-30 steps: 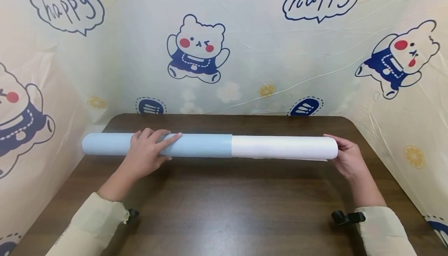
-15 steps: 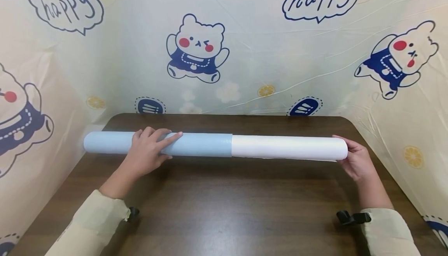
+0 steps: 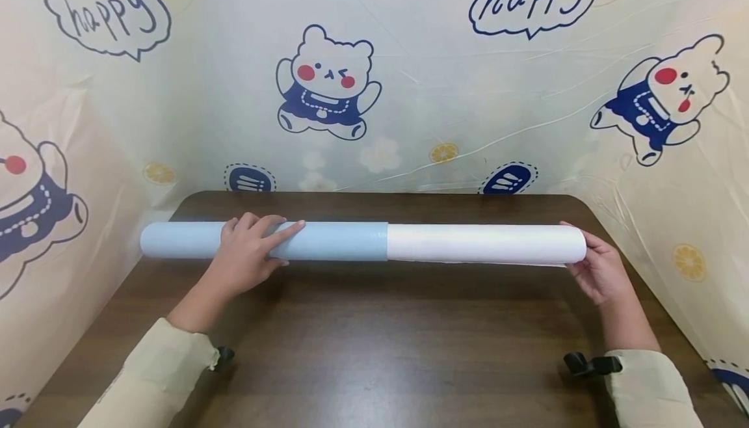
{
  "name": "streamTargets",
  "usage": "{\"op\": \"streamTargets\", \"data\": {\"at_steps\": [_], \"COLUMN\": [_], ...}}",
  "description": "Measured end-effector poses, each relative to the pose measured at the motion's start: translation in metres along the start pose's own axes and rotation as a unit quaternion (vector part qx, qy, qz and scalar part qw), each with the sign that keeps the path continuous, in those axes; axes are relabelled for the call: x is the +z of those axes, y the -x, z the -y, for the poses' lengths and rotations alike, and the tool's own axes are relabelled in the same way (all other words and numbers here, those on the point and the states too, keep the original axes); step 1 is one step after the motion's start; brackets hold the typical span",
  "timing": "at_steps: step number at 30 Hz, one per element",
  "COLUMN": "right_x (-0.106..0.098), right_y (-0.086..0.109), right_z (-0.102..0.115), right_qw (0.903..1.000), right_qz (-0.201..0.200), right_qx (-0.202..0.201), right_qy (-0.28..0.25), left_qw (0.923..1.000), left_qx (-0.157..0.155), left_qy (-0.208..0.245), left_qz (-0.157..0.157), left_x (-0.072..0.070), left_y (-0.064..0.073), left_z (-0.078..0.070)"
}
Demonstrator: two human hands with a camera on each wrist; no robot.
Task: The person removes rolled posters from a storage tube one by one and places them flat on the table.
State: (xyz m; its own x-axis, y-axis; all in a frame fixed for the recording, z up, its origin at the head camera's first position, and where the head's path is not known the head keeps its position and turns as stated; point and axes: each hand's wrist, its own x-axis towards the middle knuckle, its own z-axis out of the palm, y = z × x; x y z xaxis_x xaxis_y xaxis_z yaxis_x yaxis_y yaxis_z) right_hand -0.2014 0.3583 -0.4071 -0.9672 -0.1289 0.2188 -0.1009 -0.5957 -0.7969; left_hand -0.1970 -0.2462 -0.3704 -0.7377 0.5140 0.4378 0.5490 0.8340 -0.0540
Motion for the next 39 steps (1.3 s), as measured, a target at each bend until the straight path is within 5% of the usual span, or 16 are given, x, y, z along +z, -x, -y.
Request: {"op": "streamTargets", "data": {"at_steps": [3, 8, 11, 12, 14, 17, 19, 22, 25, 29, 32, 37, 39], "right_x": [0.001, 0.007, 0.015, 0.019, 0.033, 0.059, 0.077, 0.100, 0.116, 0.130, 0.137, 0.140, 0.140], "right_y": [0.000, -0.001, -0.002, -0.003, -0.004, -0.010, -0.015, -0.022, -0.027, -0.032, -0.035, -0.036, -0.035], "right_z": [0.003, 0.011, 0.018, 0.020, 0.025, 0.031, 0.033, 0.029, 0.020, 0.005, -0.007, -0.024, -0.029], "right_qw": [0.9997, 0.9931, 0.9690, 0.9511, 0.8998, 0.8014, 0.7488, 0.6887, 0.6428, 0.6015, 0.5709, 0.5065, 0.4900], "right_qz": [0.019, 0.033, -0.004, -0.021, -0.056, -0.075, -0.049, 0.032, 0.110, 0.175, 0.198, 0.216, 0.216], "right_qx": [0.014, 0.024, 0.019, 0.011, -0.011, -0.061, -0.100, -0.146, -0.174, -0.193, -0.199, -0.216, -0.224], "right_qy": [0.006, 0.110, 0.246, 0.308, 0.433, 0.590, 0.654, 0.709, 0.738, 0.755, 0.772, 0.806, 0.814], "left_qw": [1.0000, 0.9999, 0.9997, 0.9997, 0.9996, 0.9994, 0.9994, 0.9995, 0.9996, 0.9996, 0.9996, 0.9994, 0.9994], "left_qx": [-0.001, 0.003, 0.005, 0.006, 0.008, 0.010, 0.009, 0.009, 0.010, 0.010, 0.010, 0.014, 0.015], "left_qy": [-0.002, -0.001, 0.002, 0.004, 0.003, 0.000, -0.001, 0.001, 0.000, 0.001, 0.003, 0.001, 0.001], "left_qz": [-0.004, -0.015, -0.022, -0.024, -0.029, -0.032, -0.032, -0.029, -0.027, -0.025, -0.026, -0.032, -0.032], "left_x": [-0.001, -0.001, -0.001, -0.001, 0.000, 0.001, 0.001, 0.002, 0.003, 0.004, 0.004, 0.004, 0.005], "left_y": [0.001, 0.003, 0.003, 0.004, 0.004, 0.003, 0.001, -0.001, -0.003, -0.004, -0.006, -0.007, -0.007], "left_z": [0.000, 0.000, 0.001, 0.001, 0.001, 0.001, 0.001, 0.000, -0.001, -0.004, -0.005, -0.007, -0.008]}}
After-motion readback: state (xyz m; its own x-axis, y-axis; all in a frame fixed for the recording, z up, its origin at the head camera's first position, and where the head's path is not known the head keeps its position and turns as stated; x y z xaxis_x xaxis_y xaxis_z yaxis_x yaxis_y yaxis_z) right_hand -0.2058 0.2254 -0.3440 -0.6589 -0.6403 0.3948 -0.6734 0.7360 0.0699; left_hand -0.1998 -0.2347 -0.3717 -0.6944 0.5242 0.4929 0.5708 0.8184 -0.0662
